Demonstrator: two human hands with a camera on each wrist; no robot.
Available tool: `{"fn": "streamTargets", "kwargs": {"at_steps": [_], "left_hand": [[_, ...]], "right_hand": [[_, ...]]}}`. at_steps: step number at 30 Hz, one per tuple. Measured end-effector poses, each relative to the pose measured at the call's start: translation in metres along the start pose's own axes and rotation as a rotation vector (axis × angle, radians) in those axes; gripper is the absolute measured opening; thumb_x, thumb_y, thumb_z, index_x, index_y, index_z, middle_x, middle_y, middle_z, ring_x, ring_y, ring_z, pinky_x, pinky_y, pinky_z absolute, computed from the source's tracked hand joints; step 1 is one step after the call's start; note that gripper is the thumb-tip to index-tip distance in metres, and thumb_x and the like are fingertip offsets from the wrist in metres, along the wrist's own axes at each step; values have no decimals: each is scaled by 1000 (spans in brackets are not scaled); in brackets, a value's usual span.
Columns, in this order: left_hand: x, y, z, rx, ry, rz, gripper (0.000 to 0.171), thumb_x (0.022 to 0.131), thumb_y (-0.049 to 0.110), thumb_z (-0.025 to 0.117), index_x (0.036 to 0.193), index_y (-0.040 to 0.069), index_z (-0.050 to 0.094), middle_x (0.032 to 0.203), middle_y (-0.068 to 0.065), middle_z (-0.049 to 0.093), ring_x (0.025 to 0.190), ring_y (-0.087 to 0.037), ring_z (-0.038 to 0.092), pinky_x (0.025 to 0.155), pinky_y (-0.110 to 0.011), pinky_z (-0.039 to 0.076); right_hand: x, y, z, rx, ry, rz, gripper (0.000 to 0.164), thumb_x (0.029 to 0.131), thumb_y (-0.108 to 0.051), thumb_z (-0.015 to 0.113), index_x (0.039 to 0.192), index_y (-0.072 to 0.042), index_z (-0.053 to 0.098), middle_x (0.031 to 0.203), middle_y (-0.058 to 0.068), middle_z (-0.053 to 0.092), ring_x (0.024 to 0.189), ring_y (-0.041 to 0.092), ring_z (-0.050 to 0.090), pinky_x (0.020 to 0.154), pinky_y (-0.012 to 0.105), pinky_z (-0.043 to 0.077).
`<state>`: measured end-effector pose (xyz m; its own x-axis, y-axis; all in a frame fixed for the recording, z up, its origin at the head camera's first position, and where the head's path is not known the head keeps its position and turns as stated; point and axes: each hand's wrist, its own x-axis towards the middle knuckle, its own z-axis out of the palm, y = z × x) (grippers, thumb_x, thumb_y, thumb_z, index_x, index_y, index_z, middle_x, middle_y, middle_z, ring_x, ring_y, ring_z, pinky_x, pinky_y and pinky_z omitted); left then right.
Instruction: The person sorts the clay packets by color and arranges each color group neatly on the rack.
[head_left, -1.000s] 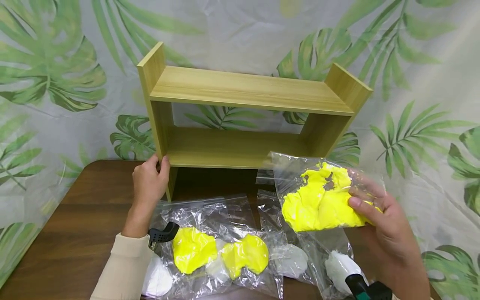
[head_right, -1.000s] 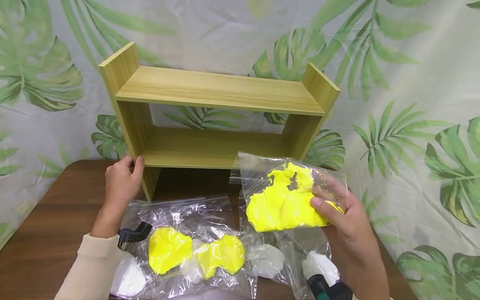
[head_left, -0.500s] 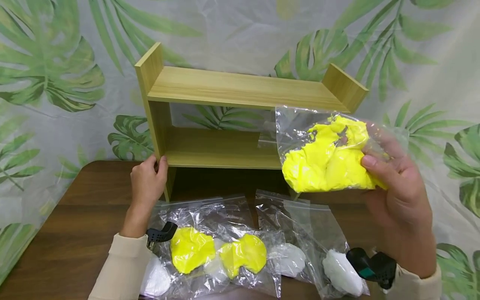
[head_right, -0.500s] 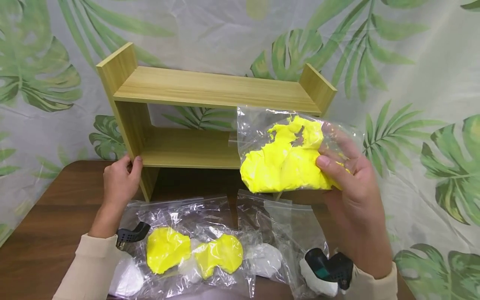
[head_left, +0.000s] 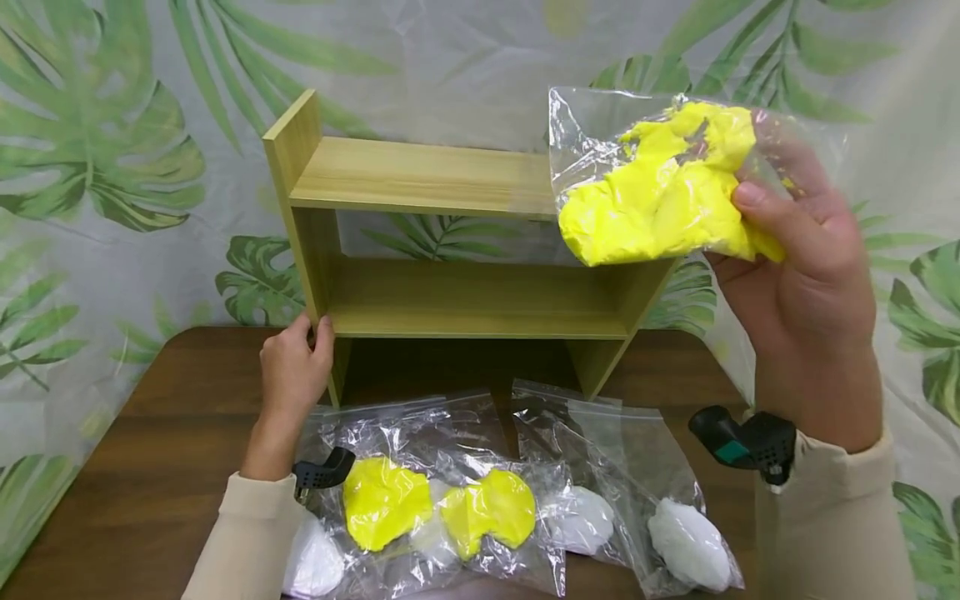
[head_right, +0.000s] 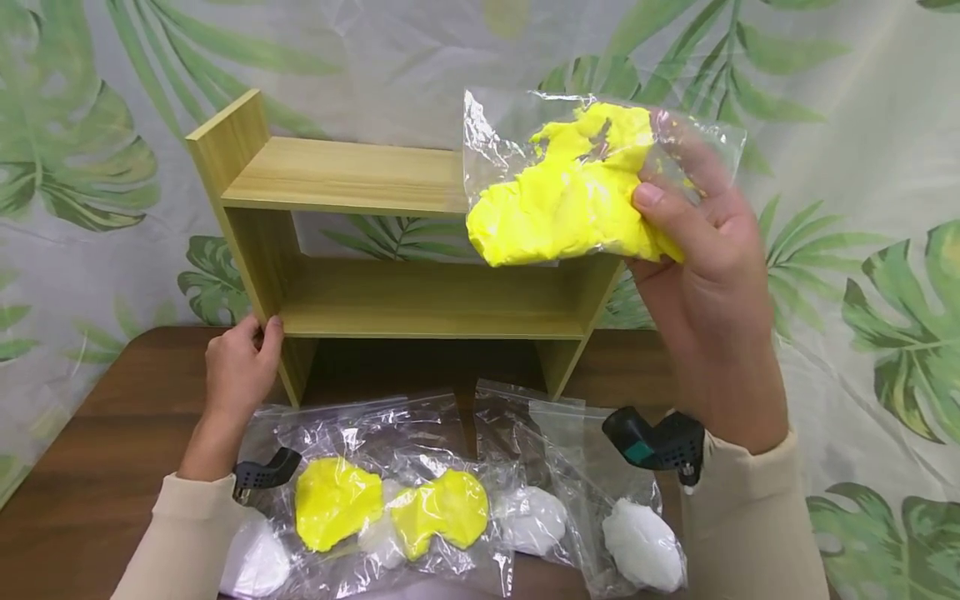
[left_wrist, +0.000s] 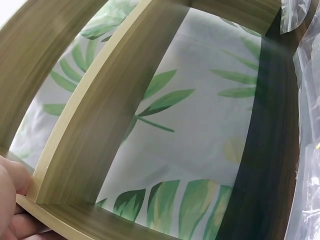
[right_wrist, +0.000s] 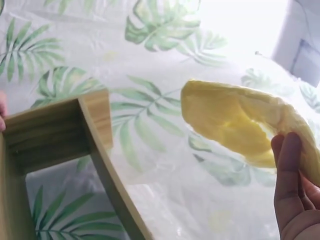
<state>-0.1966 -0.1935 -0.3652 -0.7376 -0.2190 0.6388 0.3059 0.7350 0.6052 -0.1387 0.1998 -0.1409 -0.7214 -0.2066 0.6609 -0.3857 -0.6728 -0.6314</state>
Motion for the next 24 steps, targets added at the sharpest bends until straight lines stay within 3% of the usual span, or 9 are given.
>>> {"fn": "streamTargets", "kwargs": {"at_steps": [3,10,16,24], "left_hand": [[-1,0,0,0,-5,-1,34,98,17,50,66,6,45,47,-4,36,40,-21,33,44,-34,26],[-2,-1,0,-4,11,18,34,98,15,51,65,6,44,47,-4,36,41,-22,33,44,-34,25],[-4,-3,0,-4,20,26,33,97,14,52,66,6,44,47,-4,36,41,-22,33,43,-34,25],[-4,-5,1,2,21,10,34,97,15,52,64,7,43,47,-2,33,42,-23,33,44,-35,26]], "right_hand": [[13,2,1,11,-11,-12,45,94,13,41,138,10,34,122,30,46,92,38,61,82,40,54],[45,6,6,-77,-15,-41,42,93,12,44,136,9,40,125,28,45,99,37,59,86,38,52],[74,15,1,-146,0,-51,37,92,13,47,129,8,48,120,28,50,93,34,63,80,36,54],[106,30,-17,-134,83,62,42,90,15,50,130,2,51,124,26,52,98,36,62,80,37,54]]}}
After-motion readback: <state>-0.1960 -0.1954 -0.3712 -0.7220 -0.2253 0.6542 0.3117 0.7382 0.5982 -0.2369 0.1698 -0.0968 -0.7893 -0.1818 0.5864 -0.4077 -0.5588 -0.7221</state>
